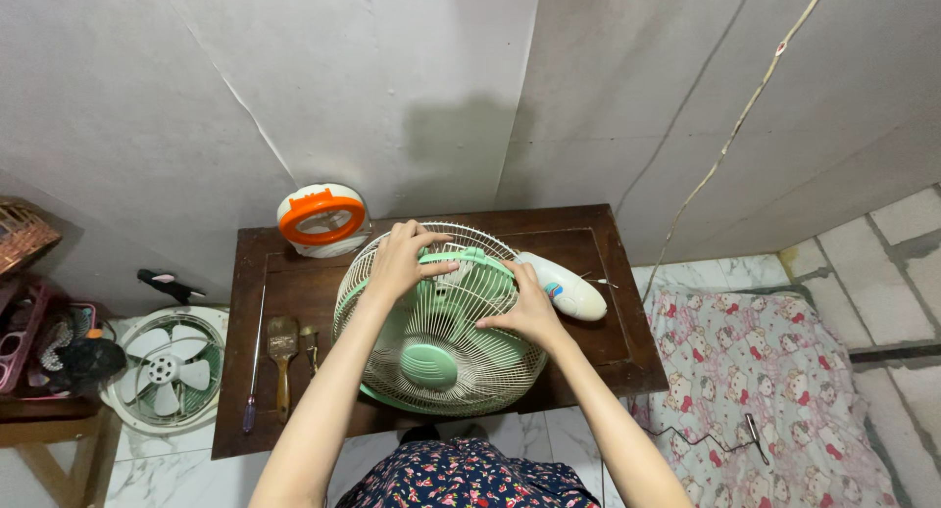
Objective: The person assembles a green electric fan on a wooden table. They attach the fan blades to the motor hub, place the front wire cage over the blades, and then secure the outer ring to the cage using a screwdriver.
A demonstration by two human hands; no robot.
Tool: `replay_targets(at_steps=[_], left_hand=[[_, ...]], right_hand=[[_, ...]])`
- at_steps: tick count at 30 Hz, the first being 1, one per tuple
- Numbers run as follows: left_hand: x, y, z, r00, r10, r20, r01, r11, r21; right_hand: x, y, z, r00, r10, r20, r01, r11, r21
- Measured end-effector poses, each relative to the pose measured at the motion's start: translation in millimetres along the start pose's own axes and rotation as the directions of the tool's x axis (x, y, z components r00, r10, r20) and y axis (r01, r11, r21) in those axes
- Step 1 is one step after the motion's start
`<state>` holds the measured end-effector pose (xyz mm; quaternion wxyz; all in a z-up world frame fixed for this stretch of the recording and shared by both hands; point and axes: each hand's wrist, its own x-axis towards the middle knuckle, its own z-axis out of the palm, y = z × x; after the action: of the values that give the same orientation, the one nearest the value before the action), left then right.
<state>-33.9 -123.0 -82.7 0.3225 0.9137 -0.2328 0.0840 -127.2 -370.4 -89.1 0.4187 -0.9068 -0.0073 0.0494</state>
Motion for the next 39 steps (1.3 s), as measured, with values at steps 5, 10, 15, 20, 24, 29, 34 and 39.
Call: replay_targets(at_steps=[5,10,15,20,24,29,34,39], left_hand=[[-2,4,-8,1.000,-0.012,0.008,0.012,1.000,0.013],[-33,-23,-18,0.989,-0.129,-0.074,0.123,0.989,-0.081],[-117,-99,-5,0.904,-0.416,-0.101,0.393,0.900,-0.190],[-187,-164,55,0.829,-0.554,-0.074,0.490,0.783,-0.382],[-209,-190,85,0.786,-0.616,0.045,0.559,0.678,-0.478],[-209,-195,95,0.729,-0.671,0.140,0.634,0.582,-0.509],[-204,-202,99,0.747,-0.651,0.140,0.619,0.602,-0.505],[-201,-208,103,0.811,-0.546,0.211,0.545,0.573,-0.612]], right_hand=[[6,4,2,0.999,-0.036,-0.021,0.036,0.999,0.002],[8,13,4,0.996,-0.085,-0.042,0.086,0.996,0.028],[8,17,5,0.993,-0.105,-0.053,0.109,0.991,0.083],[10,18,5,0.988,-0.135,-0.072,0.143,0.983,0.119],[12,14,6,0.995,-0.088,-0.055,0.094,0.988,0.121],[10,3,14,0.988,-0.091,-0.126,0.104,0.989,0.103],[5,-8,19,0.983,-0.097,-0.159,0.109,0.991,0.072],[-3,-12,22,0.972,-0.101,-0.213,0.117,0.991,0.064]])
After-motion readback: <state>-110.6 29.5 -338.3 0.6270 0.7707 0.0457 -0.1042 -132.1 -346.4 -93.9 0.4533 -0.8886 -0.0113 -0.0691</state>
